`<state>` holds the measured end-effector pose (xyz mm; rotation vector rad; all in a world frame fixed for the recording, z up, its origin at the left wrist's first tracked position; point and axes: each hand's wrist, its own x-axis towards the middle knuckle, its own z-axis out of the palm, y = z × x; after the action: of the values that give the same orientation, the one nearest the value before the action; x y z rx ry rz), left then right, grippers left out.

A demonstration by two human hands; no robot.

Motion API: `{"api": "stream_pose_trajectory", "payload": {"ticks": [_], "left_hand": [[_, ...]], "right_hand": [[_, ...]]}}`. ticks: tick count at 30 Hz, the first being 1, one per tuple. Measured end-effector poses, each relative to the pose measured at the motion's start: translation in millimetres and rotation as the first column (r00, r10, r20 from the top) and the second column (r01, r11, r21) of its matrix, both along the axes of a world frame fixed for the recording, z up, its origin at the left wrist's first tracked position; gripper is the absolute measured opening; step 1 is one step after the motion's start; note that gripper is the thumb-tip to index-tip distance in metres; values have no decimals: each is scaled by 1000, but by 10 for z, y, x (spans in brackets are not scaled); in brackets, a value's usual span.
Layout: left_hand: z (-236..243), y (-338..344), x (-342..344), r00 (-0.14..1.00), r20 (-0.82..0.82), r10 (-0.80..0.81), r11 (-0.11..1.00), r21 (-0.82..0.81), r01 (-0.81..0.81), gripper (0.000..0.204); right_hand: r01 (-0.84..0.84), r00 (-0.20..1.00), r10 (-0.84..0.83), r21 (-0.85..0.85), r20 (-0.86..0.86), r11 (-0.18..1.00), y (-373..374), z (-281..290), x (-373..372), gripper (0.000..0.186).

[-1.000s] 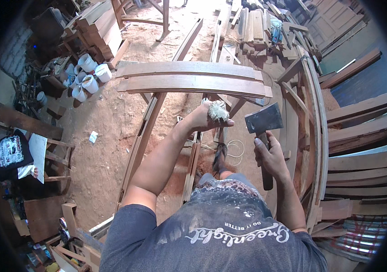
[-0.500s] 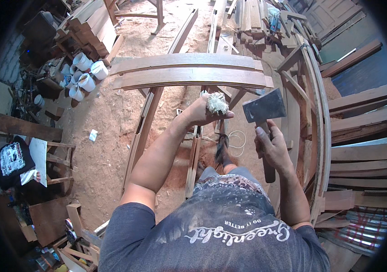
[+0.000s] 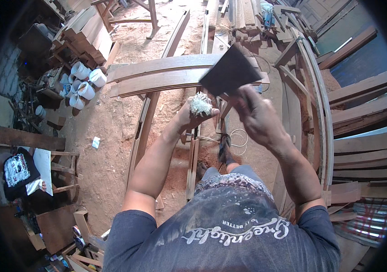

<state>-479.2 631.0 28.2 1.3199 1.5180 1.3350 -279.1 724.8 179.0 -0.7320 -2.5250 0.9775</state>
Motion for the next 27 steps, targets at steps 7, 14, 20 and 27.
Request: {"api": "stream_pose_trajectory", "payload": {"ticks": [7,14,20,27], "left_hand": [[-38,25,150,793,605,-65,998,27,61,30],[6,-9,-12,990,-114,79,994,-61,-87,20],[-436,26,-65,939,325,-115,990,119,80,10],[-378,79,-99,948,-293,126,979,189,-72,26]], "right_hand": [[-88,995,76,184,71,979,-37,-269,-37,35],[-21,1000,23,90,-17,996,29,118,-94,31],[-34,993,42,73,-106,997,-54,-293,-129,35],[-47,997,48,20,-57,999,127,-171,-177,30]]}}
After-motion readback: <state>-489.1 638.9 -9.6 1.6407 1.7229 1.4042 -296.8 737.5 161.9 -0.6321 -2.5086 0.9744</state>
